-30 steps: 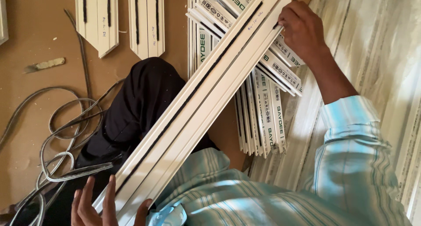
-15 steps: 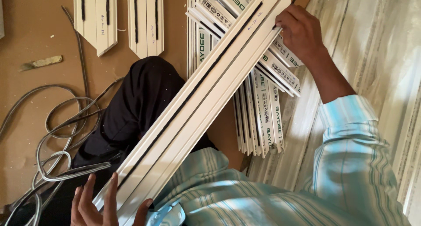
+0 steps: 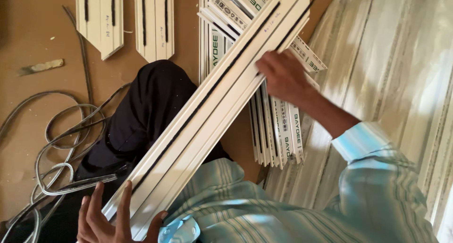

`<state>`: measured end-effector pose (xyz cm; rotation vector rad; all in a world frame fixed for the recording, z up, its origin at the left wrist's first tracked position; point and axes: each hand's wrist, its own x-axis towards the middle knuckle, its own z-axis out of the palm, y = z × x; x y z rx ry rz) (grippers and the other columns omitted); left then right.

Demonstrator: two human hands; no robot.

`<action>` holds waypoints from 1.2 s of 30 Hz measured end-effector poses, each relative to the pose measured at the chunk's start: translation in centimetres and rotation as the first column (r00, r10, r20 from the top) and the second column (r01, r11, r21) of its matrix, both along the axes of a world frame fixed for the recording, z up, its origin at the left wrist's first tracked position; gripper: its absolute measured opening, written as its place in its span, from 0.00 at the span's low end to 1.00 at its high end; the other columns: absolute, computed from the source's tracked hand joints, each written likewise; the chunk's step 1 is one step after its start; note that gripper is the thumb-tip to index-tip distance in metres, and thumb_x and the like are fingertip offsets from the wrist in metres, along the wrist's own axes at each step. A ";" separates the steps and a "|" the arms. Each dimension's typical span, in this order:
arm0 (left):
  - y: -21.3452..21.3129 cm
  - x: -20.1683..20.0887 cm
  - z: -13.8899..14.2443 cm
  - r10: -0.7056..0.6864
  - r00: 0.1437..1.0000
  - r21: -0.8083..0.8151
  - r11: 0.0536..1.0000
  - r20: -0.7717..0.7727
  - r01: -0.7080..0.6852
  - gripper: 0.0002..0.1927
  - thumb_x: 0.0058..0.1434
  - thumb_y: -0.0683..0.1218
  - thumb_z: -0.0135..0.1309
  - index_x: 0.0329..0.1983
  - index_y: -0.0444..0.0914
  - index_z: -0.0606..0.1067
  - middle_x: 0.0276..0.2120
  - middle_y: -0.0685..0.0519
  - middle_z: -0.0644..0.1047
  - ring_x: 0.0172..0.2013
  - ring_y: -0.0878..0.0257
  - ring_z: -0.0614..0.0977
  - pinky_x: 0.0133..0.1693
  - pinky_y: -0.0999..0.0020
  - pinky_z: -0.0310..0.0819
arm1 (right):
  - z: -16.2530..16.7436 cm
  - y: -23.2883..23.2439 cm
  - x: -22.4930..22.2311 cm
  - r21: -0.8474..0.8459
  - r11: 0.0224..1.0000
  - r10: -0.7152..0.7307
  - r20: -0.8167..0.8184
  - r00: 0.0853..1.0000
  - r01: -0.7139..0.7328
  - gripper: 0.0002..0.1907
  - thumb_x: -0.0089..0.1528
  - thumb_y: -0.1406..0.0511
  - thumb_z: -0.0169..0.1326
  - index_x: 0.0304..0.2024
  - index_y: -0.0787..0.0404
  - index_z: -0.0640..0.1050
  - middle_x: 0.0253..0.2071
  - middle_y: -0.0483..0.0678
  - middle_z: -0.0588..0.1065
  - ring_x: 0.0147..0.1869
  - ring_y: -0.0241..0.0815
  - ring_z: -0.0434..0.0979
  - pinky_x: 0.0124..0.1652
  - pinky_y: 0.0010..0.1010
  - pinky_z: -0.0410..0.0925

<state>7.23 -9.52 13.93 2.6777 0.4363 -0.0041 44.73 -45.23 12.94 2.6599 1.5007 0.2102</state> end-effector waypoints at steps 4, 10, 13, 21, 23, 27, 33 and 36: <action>-0.2 0.4 0.4 0.000 0.997 -0.043 0.999 0.082 0.004 0.43 0.52 0.69 0.55 0.68 0.46 0.68 0.68 0.31 0.59 0.69 0.27 0.54 0.69 0.29 0.49 | -0.6 4.1 -6.2 0.168 0.979 0.129 -0.050 0.990 -0.119 0.15 0.54 0.74 0.55 0.44 0.60 0.78 0.40 0.48 0.74 0.47 0.43 0.73 0.44 0.44 0.66; -3.4 1.0 1.1 0.078 0.994 -0.060 0.995 0.071 -0.074 0.40 0.49 0.64 0.62 0.65 0.47 0.72 0.69 0.35 0.60 0.70 0.35 0.54 0.67 0.31 0.45 | 0.4 12.7 -16.5 0.239 0.934 0.322 -0.243 0.915 -0.265 0.11 0.57 0.71 0.58 0.43 0.61 0.78 0.42 0.47 0.73 0.52 0.45 0.72 0.49 0.41 0.66; -5.4 1.6 1.5 0.083 0.997 -0.038 0.996 0.005 -0.082 0.37 0.46 0.54 0.64 0.62 0.46 0.74 0.68 0.40 0.64 0.70 0.38 0.54 0.67 0.35 0.41 | 2.0 16.6 -20.3 0.341 0.891 0.420 -0.369 0.829 -0.300 0.07 0.62 0.66 0.59 0.40 0.61 0.77 0.42 0.47 0.73 0.53 0.46 0.73 0.49 0.44 0.66; -7.0 4.0 2.9 0.068 0.958 -0.037 0.998 0.278 -0.060 0.18 0.63 0.48 0.64 0.55 0.40 0.79 0.55 0.51 0.79 0.65 0.48 0.67 0.61 0.45 0.46 | 5.4 15.2 -16.5 0.674 0.738 0.275 -0.306 0.911 0.004 0.14 0.58 0.79 0.50 0.44 0.64 0.79 0.41 0.50 0.74 0.48 0.48 0.75 0.48 0.42 0.67; -7.5 5.3 2.7 -0.027 0.951 0.021 1.000 0.309 0.022 0.16 0.63 0.47 0.64 0.53 0.40 0.81 0.52 0.54 0.80 0.61 0.51 0.70 0.58 0.47 0.47 | 6.6 13.0 -14.3 0.684 0.719 0.043 -0.223 0.974 0.124 0.13 0.60 0.81 0.49 0.43 0.65 0.76 0.41 0.52 0.73 0.46 0.51 0.74 0.50 0.43 0.67; -8.0 7.8 2.4 -0.085 0.918 0.038 0.996 0.387 0.077 0.12 0.65 0.46 0.64 0.50 0.40 0.82 0.49 0.55 0.79 0.58 0.55 0.73 0.57 0.49 0.49 | 7.7 10.0 -11.5 0.747 0.468 -0.184 -0.440 0.879 0.472 0.03 0.74 0.73 0.56 0.48 0.64 0.74 0.43 0.46 0.70 0.41 0.33 0.70 0.45 0.24 0.65; -8.4 10.6 2.4 -0.116 0.888 0.060 0.993 0.444 0.100 0.08 0.65 0.44 0.63 0.47 0.41 0.82 0.46 0.56 0.78 0.56 0.56 0.74 0.56 0.51 0.49 | 4.7 8.3 -12.1 0.732 0.270 -0.139 -0.614 0.777 0.626 0.09 0.75 0.72 0.58 0.53 0.63 0.71 0.40 0.42 0.69 0.42 0.29 0.67 0.44 0.20 0.63; -8.8 11.2 2.6 -0.146 0.894 0.085 0.989 0.424 0.121 0.13 0.58 0.39 0.61 0.46 0.41 0.82 0.44 0.56 0.78 0.55 0.56 0.74 0.56 0.51 0.49 | 2.8 7.5 -12.4 0.699 0.242 -0.178 -0.650 0.739 0.673 0.13 0.74 0.73 0.58 0.57 0.62 0.69 0.41 0.42 0.68 0.43 0.29 0.67 0.43 0.19 0.63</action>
